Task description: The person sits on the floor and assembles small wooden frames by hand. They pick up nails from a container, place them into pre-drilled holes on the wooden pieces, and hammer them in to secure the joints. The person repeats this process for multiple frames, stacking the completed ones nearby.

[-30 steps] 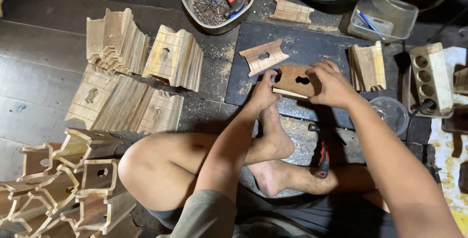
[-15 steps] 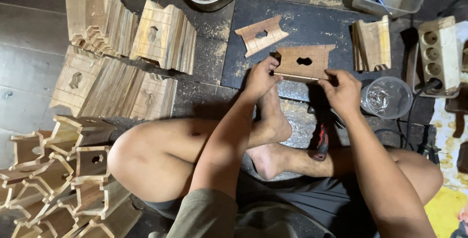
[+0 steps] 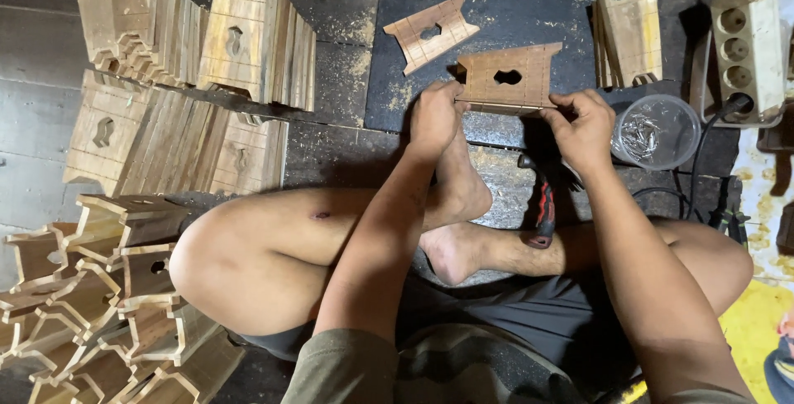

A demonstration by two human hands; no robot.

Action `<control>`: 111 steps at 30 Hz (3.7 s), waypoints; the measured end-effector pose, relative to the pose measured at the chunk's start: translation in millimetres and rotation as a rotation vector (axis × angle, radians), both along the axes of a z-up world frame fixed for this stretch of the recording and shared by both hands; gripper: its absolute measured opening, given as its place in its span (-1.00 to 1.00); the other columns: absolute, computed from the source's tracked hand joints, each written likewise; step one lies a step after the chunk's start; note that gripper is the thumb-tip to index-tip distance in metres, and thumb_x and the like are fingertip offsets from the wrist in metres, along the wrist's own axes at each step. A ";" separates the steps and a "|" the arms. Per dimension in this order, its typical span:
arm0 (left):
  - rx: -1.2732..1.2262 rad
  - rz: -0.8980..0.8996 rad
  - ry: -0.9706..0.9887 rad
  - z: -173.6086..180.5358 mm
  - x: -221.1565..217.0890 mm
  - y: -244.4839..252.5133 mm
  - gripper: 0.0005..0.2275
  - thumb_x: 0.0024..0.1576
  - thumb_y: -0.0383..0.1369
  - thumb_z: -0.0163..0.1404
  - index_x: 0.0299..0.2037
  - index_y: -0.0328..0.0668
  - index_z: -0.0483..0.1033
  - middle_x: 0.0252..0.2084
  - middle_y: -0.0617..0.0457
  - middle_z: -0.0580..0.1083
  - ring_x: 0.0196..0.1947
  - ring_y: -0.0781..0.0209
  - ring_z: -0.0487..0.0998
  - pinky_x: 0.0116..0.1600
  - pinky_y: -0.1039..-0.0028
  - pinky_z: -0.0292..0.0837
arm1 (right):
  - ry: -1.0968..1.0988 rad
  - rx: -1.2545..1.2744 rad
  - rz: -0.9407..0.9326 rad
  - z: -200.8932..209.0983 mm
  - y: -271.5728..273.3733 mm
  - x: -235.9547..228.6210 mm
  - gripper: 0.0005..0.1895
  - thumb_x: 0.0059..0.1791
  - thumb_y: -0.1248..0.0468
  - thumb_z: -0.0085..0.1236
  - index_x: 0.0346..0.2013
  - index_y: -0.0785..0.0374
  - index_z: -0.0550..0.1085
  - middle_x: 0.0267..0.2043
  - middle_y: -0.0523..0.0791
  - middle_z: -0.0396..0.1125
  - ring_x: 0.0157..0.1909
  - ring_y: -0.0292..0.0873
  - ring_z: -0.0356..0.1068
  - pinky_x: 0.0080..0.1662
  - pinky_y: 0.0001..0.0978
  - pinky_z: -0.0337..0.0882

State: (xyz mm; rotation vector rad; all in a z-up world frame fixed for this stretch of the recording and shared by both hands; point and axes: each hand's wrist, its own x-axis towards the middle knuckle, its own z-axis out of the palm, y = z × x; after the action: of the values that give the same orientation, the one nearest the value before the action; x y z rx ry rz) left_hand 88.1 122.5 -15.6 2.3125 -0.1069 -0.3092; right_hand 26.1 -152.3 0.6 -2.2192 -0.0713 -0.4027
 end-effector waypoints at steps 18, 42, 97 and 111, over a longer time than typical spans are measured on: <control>0.070 0.027 -0.004 -9.1 -9.3 -10.0 -0.76 0.19 -0.23 0.08 0.05 0.06 0.54 -0.14 -0.10 0.51 -0.06 -0.20 0.65 0.02 0.09 0.61 | -0.124 -0.110 0.036 -28.9 -6.4 0.0 -0.79 -0.08 0.46 0.56 -0.22 0.39 0.64 -0.38 0.05 0.34 -0.26 0.17 0.47 -0.21 -0.19 0.45; 0.248 -0.662 -0.308 -6.6 28.8 -51.7 -0.58 0.18 -0.16 0.12 0.22 -0.03 0.41 -0.06 0.11 0.46 0.11 0.03 0.23 -0.16 0.12 0.68 | 0.082 0.002 0.156 15.9 -8.5 7.9 -0.71 -0.15 0.53 0.55 -0.37 0.45 0.49 -0.37 0.13 0.29 -0.20 0.24 0.46 -0.18 -0.08 0.43; 0.276 -0.727 -0.189 62.1 28.3 -49.3 -0.88 0.15 -0.45 0.13 -0.19 -0.24 0.45 -0.23 0.02 0.45 0.10 -0.16 0.21 -0.17 0.00 0.57 | -0.017 -0.169 0.117 17.3 -20.4 -22.0 -0.88 0.12 0.50 0.30 -0.13 0.41 0.48 -0.16 0.07 0.45 -0.15 0.01 0.45 -0.22 -0.23 0.46; 0.294 -0.725 -0.135 58.1 25.0 -48.8 -0.89 0.12 -0.48 0.12 -0.19 -0.22 0.48 -0.22 0.04 0.45 0.09 -0.11 0.21 -0.25 0.08 0.59 | 0.802 -0.895 0.045 -11.3 -152.5 -2.1 -0.62 0.01 0.09 0.27 -0.02 0.30 0.61 -0.16 0.35 0.50 -0.08 0.47 0.46 -0.06 0.20 0.48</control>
State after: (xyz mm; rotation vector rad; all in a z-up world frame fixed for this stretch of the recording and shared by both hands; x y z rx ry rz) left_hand 113.1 73.6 42.6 2.5053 -1.0382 -0.5545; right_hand 23.9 -304.8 -10.7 -3.0719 0.1621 0.7046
